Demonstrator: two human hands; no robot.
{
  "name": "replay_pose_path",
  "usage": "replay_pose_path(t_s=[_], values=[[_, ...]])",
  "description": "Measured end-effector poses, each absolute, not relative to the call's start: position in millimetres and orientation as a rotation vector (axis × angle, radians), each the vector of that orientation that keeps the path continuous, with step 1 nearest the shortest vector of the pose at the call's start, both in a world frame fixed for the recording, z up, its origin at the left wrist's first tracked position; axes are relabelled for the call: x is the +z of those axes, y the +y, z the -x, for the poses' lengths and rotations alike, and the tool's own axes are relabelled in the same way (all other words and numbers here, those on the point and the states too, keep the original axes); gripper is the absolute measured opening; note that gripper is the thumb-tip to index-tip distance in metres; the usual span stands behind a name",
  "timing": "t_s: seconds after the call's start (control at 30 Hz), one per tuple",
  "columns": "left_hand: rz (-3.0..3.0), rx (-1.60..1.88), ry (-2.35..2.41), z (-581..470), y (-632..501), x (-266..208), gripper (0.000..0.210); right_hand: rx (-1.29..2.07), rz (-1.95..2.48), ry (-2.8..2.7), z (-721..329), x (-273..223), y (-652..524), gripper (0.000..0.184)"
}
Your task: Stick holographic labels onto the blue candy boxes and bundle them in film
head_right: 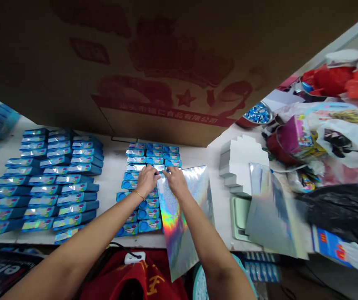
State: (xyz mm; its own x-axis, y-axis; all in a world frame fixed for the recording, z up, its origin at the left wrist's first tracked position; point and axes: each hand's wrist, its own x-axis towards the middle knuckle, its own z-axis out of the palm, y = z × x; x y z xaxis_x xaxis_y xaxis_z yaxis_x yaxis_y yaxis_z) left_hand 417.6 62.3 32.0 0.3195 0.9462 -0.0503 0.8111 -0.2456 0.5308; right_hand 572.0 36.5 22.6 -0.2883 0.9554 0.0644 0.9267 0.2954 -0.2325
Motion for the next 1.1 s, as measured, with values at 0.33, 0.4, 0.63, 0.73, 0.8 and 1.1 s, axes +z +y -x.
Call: replay_pose_path(t_s=[0.33,0.4,0.63,0.73,0.8,1.1], values=[[-2.230,0.415,1.613,-420.2,55.0,27.1,0.018,0.203,1.572,-2.432,-577.4,25.7,18.6,0.027],[-2.255,0.415,1.575,-417.3,53.4,27.7,0.019,0.194,1.601,-2.398,-574.6,25.0,19.9,0.025],[-2.248,0.434,1.551,-415.7,52.4,26.6,0.020,0.490,1.609,-2.100,-571.2,80.9,-5.1,0.015],[-2.058,0.581,1.452,-412.8,53.5,32.1,0.022,0.814,1.642,-1.585,-564.9,121.0,-17.6,0.010],[-1.784,0.746,1.353,-404.5,49.9,41.2,0.027,1.058,1.629,-1.232,-555.6,134.6,-17.4,0.010],[-0.783,0.935,1.157,-341.0,15.3,75.7,0.047,1.477,1.429,-0.385,-488.4,86.7,1.6,0.021]])
